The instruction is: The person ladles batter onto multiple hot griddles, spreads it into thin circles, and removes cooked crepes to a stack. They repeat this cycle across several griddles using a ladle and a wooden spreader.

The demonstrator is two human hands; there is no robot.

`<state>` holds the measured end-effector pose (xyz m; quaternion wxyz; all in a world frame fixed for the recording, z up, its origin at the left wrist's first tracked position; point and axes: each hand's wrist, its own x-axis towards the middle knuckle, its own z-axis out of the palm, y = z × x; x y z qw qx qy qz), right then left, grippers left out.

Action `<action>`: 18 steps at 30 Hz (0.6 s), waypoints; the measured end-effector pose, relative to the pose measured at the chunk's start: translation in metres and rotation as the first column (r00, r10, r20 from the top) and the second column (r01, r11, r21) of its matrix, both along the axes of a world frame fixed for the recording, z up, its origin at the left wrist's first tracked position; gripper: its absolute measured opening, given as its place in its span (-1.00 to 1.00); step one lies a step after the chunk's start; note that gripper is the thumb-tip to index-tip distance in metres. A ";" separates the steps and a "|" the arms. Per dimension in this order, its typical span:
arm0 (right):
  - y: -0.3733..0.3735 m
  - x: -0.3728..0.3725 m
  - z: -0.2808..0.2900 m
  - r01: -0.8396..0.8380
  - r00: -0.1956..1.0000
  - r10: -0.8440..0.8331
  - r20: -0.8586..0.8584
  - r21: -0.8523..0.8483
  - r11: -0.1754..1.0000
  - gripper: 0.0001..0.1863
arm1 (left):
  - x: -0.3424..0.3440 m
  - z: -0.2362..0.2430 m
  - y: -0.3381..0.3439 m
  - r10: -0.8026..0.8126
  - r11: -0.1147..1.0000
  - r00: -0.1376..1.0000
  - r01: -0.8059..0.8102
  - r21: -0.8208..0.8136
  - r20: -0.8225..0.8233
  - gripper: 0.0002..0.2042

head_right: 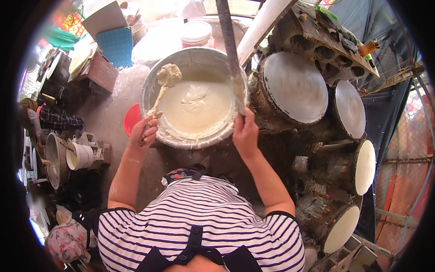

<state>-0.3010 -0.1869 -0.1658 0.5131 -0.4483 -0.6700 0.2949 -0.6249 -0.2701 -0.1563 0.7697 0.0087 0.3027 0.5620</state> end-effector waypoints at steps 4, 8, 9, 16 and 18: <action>0.012 -0.014 -0.120 0.091 0.547 0.369 0.752 -0.491 0.866 -0.81 | -0.008 0.009 -0.005 0.014 1.000 0.992 -0.015 -0.009 -0.122 -0.75; -0.016 0.001 -0.132 0.238 0.624 0.324 0.711 -0.568 0.788 -0.78 | -0.010 0.016 -0.005 -0.024 0.999 0.966 0.017 -0.027 -0.258 -0.73; -0.026 0.004 -0.110 0.215 0.674 0.296 0.677 -0.563 0.798 -0.78 | -0.008 0.023 -0.009 -0.037 0.997 0.956 0.016 -0.076 -0.291 -0.73; -0.066 0.043 -0.073 0.241 0.933 -0.114 0.342 -0.355 0.903 -0.80 | 0.023 0.040 0.006 -0.247 0.969 0.905 0.235 -0.078 -0.347 -0.75; -0.097 0.062 -0.082 0.298 0.938 -0.182 0.296 -0.417 0.859 -0.79 | 0.053 0.061 0.015 -0.317 0.948 0.845 0.294 -0.120 -0.431 -0.74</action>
